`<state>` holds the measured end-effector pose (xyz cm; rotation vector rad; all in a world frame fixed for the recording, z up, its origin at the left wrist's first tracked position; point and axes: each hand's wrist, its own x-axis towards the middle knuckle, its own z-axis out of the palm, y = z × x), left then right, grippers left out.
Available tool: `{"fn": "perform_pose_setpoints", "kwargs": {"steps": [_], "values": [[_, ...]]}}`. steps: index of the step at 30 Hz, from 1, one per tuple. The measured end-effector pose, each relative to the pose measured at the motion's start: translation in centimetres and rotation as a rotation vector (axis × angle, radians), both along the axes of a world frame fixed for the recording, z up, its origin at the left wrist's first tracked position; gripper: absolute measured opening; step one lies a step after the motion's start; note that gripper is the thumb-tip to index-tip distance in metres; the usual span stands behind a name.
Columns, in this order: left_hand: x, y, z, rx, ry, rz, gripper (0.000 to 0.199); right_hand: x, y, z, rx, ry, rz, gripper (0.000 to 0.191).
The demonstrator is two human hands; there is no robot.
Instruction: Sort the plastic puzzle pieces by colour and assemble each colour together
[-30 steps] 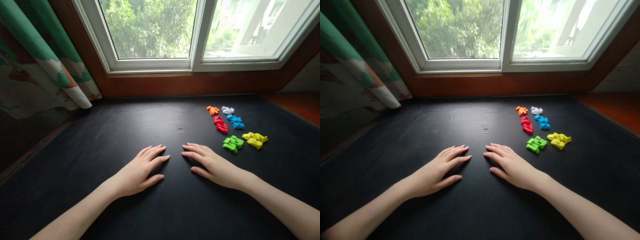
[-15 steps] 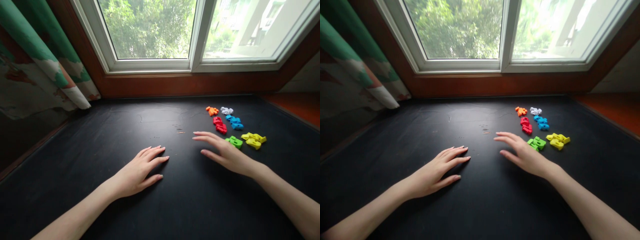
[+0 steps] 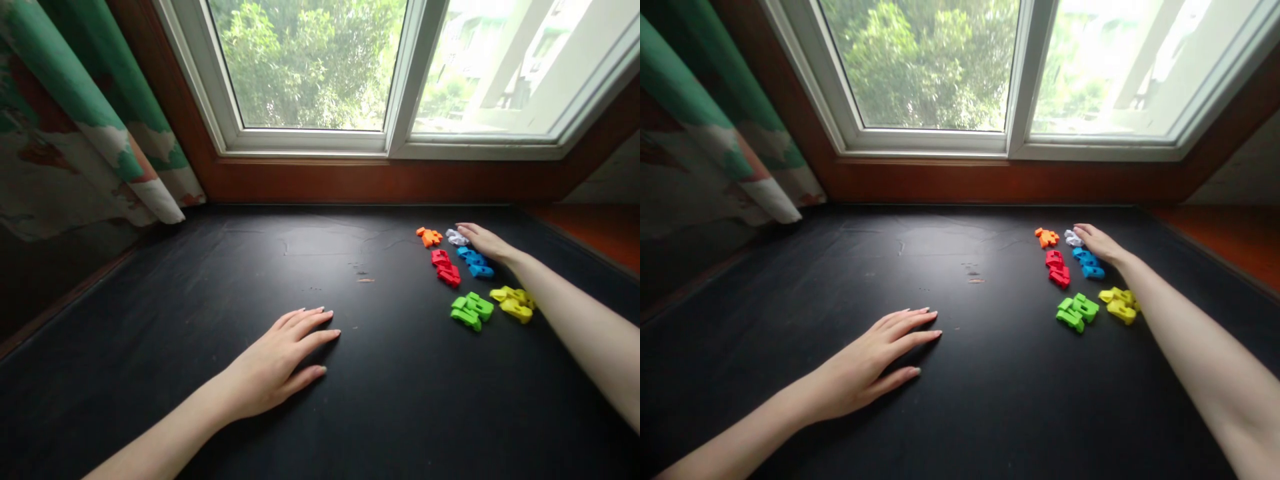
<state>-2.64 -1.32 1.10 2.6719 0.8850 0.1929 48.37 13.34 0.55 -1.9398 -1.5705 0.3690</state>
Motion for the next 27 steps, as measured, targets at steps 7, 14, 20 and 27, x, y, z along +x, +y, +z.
{"fn": "perform_pose_setpoints", "kwargs": {"steps": [7,14,20,27], "values": [[-0.1,0.1,-0.1,0.005,-0.001,-0.006,0.049,-2.3,1.4,-0.9,-0.016,0.096,0.125,0.039],[0.0,0.2,-0.1,0.011,0.016,-0.007,0.048,-6.5,1.6,-0.7,-0.037,0.171,0.281,0.044],[0.2,0.1,0.0,0.016,0.015,-0.003,0.048,-7.5,0.8,-0.3,-0.033,0.233,0.326,0.035],[0.2,0.1,0.1,0.013,0.018,-0.005,0.047,-9.0,-0.7,0.0,-0.019,0.345,0.366,0.034]]}}
